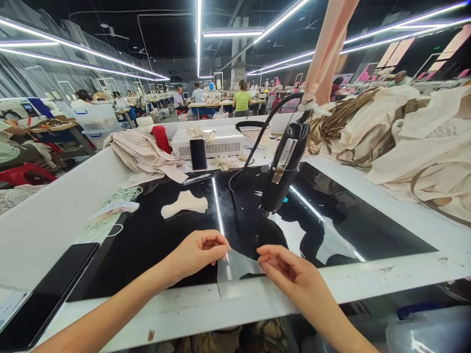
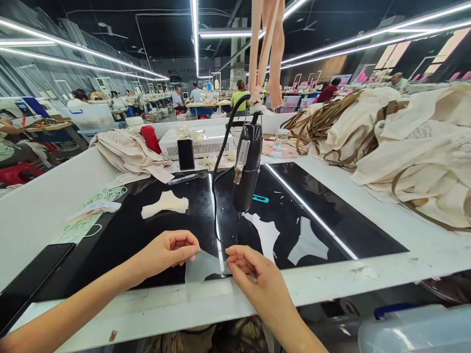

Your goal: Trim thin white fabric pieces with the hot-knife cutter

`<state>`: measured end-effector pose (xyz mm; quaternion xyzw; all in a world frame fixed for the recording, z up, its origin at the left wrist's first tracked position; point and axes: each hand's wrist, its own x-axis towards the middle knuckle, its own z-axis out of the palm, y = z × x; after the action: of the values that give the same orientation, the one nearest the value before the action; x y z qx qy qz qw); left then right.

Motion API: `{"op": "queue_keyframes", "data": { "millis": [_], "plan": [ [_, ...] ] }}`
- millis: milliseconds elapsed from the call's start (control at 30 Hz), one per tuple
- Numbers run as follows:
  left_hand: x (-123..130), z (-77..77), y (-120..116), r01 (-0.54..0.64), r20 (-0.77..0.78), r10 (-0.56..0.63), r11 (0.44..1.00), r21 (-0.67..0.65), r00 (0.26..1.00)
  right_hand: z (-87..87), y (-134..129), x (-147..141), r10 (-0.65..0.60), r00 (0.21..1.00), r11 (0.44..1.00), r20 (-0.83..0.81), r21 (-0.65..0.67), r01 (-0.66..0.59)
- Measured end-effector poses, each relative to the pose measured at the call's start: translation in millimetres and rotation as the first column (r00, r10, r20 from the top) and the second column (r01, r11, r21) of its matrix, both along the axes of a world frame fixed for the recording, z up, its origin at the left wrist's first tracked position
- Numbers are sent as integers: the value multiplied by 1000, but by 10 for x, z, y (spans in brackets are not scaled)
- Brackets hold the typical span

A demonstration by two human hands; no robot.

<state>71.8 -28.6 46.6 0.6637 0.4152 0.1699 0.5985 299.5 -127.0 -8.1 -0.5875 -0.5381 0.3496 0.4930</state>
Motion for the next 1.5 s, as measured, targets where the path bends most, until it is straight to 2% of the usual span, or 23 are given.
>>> {"op": "queue_keyframes", "data": {
  "millis": [167, 433, 633, 700, 767, 867, 933, 1000, 1067, 1167, 1233, 1333, 1400, 1500],
  "plan": [
    [-79, -11, 69, -27, -40, 29, 998, 60, 999, 87, 32, -109, 24, 998, 999, 51, 31, -26],
    [-134, -8, 143, -55, -63, 63, 991, 120, 996, 62, 18, -257, -20, 998, 986, 60, 169, 10],
    [-145, -18, 153, -42, -82, 57, 985, 168, 995, 130, -6, -299, 28, 996, 967, 87, 249, -49],
    [-144, -26, 143, -27, -95, 42, 988, 154, 995, 156, -21, -302, 60, 997, 971, 54, 228, -71],
    [-142, -27, 122, -1, -96, 12, 994, 111, 995, 184, -47, -303, 150, 989, 973, -20, 179, -144],
    [-132, -8, 69, 56, 14, -57, 996, 72, 998, 207, -93, -307, 284, 941, 954, -185, 152, -259],
    [-123, 16, 24, 106, 125, -116, 991, 85, 985, 194, -113, -309, 272, 927, 956, -257, 178, -232],
    [-113, 44, -20, 165, 208, -180, 982, 87, 961, 166, -120, -310, 202, 942, 967, -270, 205, -149],
    [-102, 70, -52, 216, 269, -230, 973, 82, 935, 141, -117, -311, 172, 952, 971, -251, 207, -121],
    [-88, 90, -59, 253, 305, -266, 964, 82, 914, 134, -105, -319, 246, 945, 963, -215, 164, -214],
    [-85, 83, -34, 251, 293, -271, 962, 103, 917, 138, -92, -330, 283, 945, 956, -165, 127, -264],
    [-97, 41, 34, 215, 232, -246, 965, 150, 941, 120, -58, -352, 236, 970, 970, -63, 72, -232],
    [-118, -1, 83, 191, 158, -224, 961, 201, 962, 89, -25, -368, 186, 982, 980, 39, 62, -188],
    [-163, -76, 138, 181, 16, -195, 935, 305, 981, 28, 33, -387, 101, 941, 970, 322, 177, -165]
  ]
}}
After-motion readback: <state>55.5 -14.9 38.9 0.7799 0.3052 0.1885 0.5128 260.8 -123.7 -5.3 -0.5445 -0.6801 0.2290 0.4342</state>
